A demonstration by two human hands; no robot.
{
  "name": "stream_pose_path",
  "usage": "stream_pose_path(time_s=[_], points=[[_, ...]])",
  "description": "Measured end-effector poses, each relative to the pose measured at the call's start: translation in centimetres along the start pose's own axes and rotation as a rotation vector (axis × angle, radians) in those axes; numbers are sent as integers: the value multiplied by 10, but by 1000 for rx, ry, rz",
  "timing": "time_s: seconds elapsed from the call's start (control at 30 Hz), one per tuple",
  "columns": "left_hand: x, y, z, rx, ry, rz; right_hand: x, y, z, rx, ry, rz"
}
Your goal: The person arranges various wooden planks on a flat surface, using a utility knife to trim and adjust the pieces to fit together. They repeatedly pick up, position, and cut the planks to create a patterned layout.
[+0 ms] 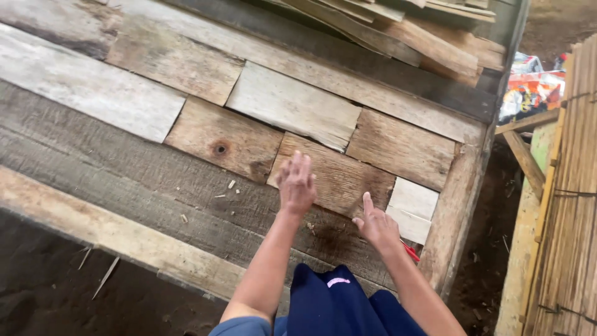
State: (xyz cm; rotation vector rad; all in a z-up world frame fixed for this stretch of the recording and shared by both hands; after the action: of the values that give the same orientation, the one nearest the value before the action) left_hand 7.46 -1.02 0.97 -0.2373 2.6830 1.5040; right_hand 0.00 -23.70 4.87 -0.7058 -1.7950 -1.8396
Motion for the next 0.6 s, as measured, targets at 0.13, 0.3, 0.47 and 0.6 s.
stream_pose_path(time_s=[0.13, 0.3, 0.47, 0.6], points=[[29, 69, 52, 16, 286, -165, 2, -2, 0, -7, -3, -11], [60, 44, 100, -188, 492, -5, 14, 4, 10, -26, -13, -20], [60, 50, 95, -170, 481, -7, 19, 4, 17, -35, -11, -20], [59, 51, 94, -160, 479, 0, 19, 5, 18, -37, -15, -20]])
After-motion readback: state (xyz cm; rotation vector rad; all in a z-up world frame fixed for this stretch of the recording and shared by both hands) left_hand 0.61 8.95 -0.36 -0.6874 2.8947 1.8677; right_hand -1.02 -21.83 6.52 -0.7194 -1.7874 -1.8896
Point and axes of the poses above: each hand's wrist, its own x-axis away from the middle knuckle, its own y-axis out of the back of the hand, z = x × y, the point moved 9 cm from there along -x, towards the middle knuckle, and after that the axes turned 7 degrees about x, right-handed, at the moved point
